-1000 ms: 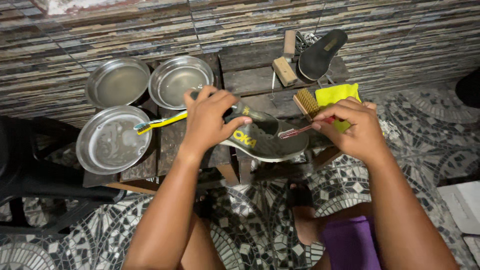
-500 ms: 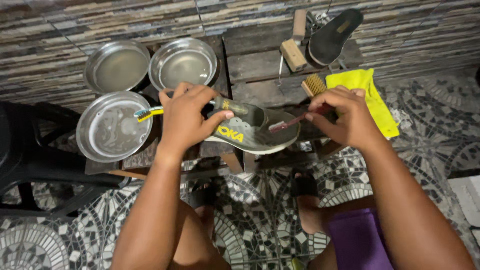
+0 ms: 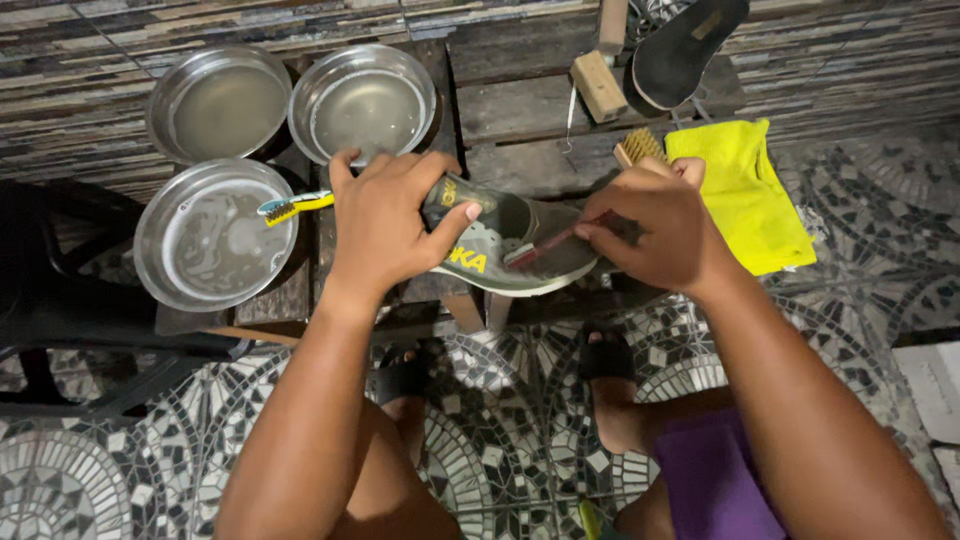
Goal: The person scrubs a gray HOKA sneaker with a toothbrush, repeatedly dipping it into water bowls. They wipe the shoe with a yellow cloth and continue scrubbing different areas of the upper and sole.
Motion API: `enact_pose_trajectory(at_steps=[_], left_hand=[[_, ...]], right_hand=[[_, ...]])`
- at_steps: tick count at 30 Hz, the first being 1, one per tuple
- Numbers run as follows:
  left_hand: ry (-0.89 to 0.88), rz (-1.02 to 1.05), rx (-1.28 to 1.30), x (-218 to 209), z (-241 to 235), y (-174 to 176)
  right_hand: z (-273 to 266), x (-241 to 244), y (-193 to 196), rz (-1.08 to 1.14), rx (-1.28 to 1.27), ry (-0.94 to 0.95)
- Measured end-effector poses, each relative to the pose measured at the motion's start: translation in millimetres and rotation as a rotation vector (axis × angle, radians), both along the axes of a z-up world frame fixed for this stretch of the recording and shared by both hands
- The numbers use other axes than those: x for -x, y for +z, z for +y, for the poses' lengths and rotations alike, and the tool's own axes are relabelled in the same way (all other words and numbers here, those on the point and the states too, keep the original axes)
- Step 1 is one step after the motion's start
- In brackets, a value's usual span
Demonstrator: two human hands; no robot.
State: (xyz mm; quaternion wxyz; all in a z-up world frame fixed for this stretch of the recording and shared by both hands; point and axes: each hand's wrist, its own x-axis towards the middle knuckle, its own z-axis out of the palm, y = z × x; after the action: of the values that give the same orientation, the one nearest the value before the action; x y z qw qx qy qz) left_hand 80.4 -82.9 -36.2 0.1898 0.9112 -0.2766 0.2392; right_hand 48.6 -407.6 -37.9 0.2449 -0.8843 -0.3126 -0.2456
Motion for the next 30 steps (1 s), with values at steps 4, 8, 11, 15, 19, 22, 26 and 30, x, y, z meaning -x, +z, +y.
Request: enact_pose_trajectory(at_steps=[4, 8, 11, 15, 19, 22, 26, 30], left_hand=[[-0.033, 0.016, 0.045, 4, -2, 6], [-0.001, -0.027, 0.04, 0, -3, 0], [-0.004, -0.033, 0.054, 1, -5, 4], [0.001, -0.035, 0.046, 2, -4, 3], [0.001, -0.036, 0.053, 1, -4, 0], [-0.012, -0.039, 0.046, 1, -4, 4], [-0.005, -0.03, 0.045, 3, -4, 4], [-0.019, -0.043, 0.058, 0, -5, 5]], right_hand=[[-25, -12, 1, 0.002, 0.039, 0.038], [-22, -19, -16, 0.013, -0.011, -0.001], [-10, -19, -22, -0.014, 0.015, 0.036], [-32, -20, -4, -0.036, 0.079, 0.027], [-19, -16, -5, -0.039, 0.068, 0.0], [-6, -14, -10, -0.065, 0.141, 0.002], [-30, -11, 0, -0.071, 0.107, 0.006], [-20, -17, -12, -0.142, 0.145, -0.042]])
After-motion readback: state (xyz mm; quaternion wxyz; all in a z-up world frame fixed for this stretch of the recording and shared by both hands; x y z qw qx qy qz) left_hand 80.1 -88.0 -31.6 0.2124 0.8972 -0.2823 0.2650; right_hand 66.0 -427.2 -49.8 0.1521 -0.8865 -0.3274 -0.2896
